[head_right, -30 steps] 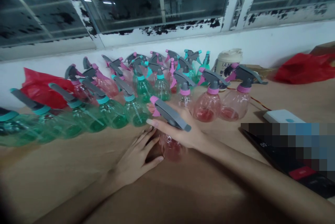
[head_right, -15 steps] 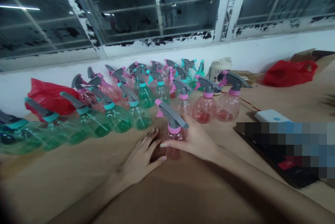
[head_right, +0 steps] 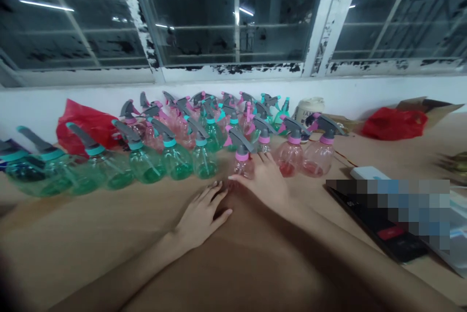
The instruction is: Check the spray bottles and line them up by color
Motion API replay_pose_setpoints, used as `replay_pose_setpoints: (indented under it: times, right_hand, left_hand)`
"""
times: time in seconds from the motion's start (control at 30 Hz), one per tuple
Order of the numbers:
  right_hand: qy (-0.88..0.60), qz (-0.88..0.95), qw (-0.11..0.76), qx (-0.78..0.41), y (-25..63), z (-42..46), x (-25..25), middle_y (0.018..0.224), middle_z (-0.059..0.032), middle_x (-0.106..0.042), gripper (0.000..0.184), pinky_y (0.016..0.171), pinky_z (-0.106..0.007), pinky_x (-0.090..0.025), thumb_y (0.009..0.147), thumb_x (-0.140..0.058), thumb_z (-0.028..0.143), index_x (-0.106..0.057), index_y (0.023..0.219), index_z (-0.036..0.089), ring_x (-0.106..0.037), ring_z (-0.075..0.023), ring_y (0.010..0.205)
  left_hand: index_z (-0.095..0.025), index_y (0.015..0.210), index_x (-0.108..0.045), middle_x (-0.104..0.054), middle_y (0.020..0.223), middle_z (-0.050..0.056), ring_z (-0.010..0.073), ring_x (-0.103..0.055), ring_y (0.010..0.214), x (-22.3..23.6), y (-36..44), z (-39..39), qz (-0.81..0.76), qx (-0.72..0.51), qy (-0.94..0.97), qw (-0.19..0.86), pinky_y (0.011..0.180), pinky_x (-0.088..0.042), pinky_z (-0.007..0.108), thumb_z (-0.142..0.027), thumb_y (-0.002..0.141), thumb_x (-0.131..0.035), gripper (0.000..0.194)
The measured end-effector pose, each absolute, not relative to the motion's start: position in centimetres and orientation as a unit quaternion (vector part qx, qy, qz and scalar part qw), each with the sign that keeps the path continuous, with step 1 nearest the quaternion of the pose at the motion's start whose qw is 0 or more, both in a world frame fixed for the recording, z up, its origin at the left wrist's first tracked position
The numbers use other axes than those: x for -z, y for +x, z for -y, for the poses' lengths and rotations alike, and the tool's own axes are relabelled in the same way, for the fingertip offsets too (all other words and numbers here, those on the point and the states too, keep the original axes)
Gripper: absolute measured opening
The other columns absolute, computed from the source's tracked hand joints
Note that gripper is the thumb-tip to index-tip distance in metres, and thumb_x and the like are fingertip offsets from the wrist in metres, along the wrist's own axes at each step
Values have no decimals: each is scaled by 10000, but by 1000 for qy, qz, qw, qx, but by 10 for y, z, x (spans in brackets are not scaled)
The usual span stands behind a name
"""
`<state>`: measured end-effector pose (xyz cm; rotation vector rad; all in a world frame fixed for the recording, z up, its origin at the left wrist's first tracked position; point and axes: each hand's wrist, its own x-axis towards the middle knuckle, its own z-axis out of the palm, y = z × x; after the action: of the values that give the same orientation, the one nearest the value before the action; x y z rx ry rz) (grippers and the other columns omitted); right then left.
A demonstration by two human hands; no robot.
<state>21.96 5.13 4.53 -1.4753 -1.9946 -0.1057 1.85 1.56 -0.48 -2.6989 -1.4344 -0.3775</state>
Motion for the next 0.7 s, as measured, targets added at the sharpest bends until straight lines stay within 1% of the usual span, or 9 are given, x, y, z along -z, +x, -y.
replay_pose_setpoints:
  times: [0.07,0.17,0.23,0.3,0.47,0.63,0.7]
  right_hand:
    - [-577,753,314,47,212,-62,-48,1060,-170,-646,600,899,-455,-444,744,-609,601,-568,1091,113,-547,-346,1085]
    - [-594,744,302,50,202,-75,-51,1025,-190,-659,584,804,-440,-474,771,-588,579,-557,1110,105,-567,-363,1054]
    - [-607,736,294,51,197,-81,-53,1002,-205,-660,597,742,-432,-482,770,-587,576,-548,1129,101,-579,-378,1034]
    - [-620,729,287,53,194,-86,-55,981,-212,-661,625,712,-428,-481,760,-595,581,-536,1152,97,-592,-385,1010]
    - [-633,721,276,54,188,-96,-58,962,-208,-675,655,729,-437,-477,757,-598,586,-514,1185,97,-604,-381,1000]
    - [-625,725,286,47,188,-92,-60,1094,-201,-664,664,808,-442,-471,768,-609,556,-496,1235,98,-558,-373,1109]
    - [-619,725,299,41,195,-81,-62,1137,-191,-655,677,800,-443,-480,779,-583,575,-488,1264,113,-562,-368,1113]
  left_hand:
    - [-83,1272,-521,-464,1387,185,309,-393,1307,6,17,-15,468,128,-874,31,1055,-338,453,-390,931,-503,459]
    - [-87,1268,-525,-472,1382,181,308,-398,1304,6,17,-14,469,132,-873,30,1051,-344,459,-377,931,-496,445]
    - [-82,1268,-529,-483,1373,175,303,-406,1299,6,17,-14,469,134,-873,29,1057,-339,449,-340,927,-503,428]
    - [-71,1270,-533,-484,1373,175,298,-403,1301,6,17,-14,468,133,-873,28,1066,-330,434,-301,922,-508,417]
    - [-58,1278,-529,-473,1382,175,298,-374,1319,6,18,-13,463,127,-877,28,1079,-311,432,-245,921,-490,405]
    - [-73,1293,-513,-463,1393,156,288,-361,1327,7,17,-16,460,119,-879,35,1078,-314,440,-191,928,-445,389]
    - [-82,1300,-505,-461,1397,148,283,-362,1327,8,16,-17,457,116,-881,38,1077,-316,443,-169,930,-426,389]
